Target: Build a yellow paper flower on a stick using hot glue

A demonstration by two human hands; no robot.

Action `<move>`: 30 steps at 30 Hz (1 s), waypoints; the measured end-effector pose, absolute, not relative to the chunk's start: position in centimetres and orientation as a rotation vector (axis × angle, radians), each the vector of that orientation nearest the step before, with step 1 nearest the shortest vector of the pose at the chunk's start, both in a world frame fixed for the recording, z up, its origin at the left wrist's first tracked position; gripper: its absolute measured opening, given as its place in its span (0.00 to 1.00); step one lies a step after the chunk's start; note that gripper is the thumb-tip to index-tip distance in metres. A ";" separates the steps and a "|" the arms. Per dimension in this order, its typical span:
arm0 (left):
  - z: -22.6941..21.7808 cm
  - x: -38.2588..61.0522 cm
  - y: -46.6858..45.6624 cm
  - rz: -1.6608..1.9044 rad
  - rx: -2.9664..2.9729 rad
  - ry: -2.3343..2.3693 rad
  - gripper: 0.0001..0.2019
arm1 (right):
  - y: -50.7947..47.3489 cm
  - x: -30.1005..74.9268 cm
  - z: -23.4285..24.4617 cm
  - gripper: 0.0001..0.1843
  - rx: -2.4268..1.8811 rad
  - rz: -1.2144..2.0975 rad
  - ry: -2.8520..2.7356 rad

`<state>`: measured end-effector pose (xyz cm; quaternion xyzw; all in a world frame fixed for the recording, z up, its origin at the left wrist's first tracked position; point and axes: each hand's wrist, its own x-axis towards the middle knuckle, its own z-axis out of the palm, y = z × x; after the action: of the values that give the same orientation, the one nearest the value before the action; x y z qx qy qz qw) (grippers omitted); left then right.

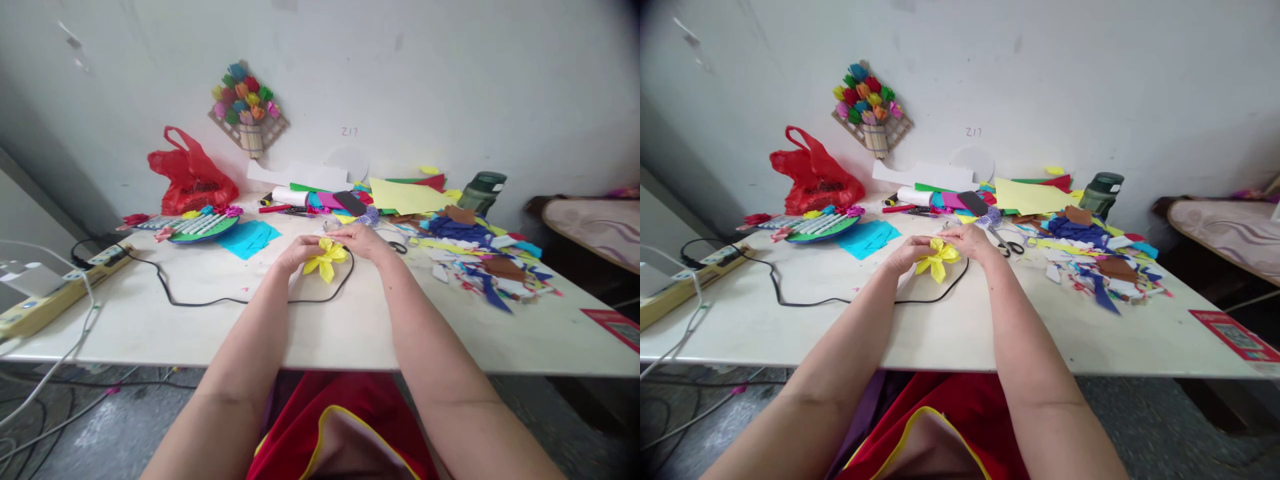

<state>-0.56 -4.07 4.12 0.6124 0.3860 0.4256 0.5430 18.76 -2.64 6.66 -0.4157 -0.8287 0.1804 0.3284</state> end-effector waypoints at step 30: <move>3.2 -0.5 -3.0 1.194 1.221 0.860 0.12 | -3.3 17.7 7.1 0.15 -1.200 -0.101 -2.332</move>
<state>-0.51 -2.97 3.20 0.5217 0.3672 0.5101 0.5769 17.67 -3.33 7.12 -0.4421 -0.8590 -0.0372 0.2557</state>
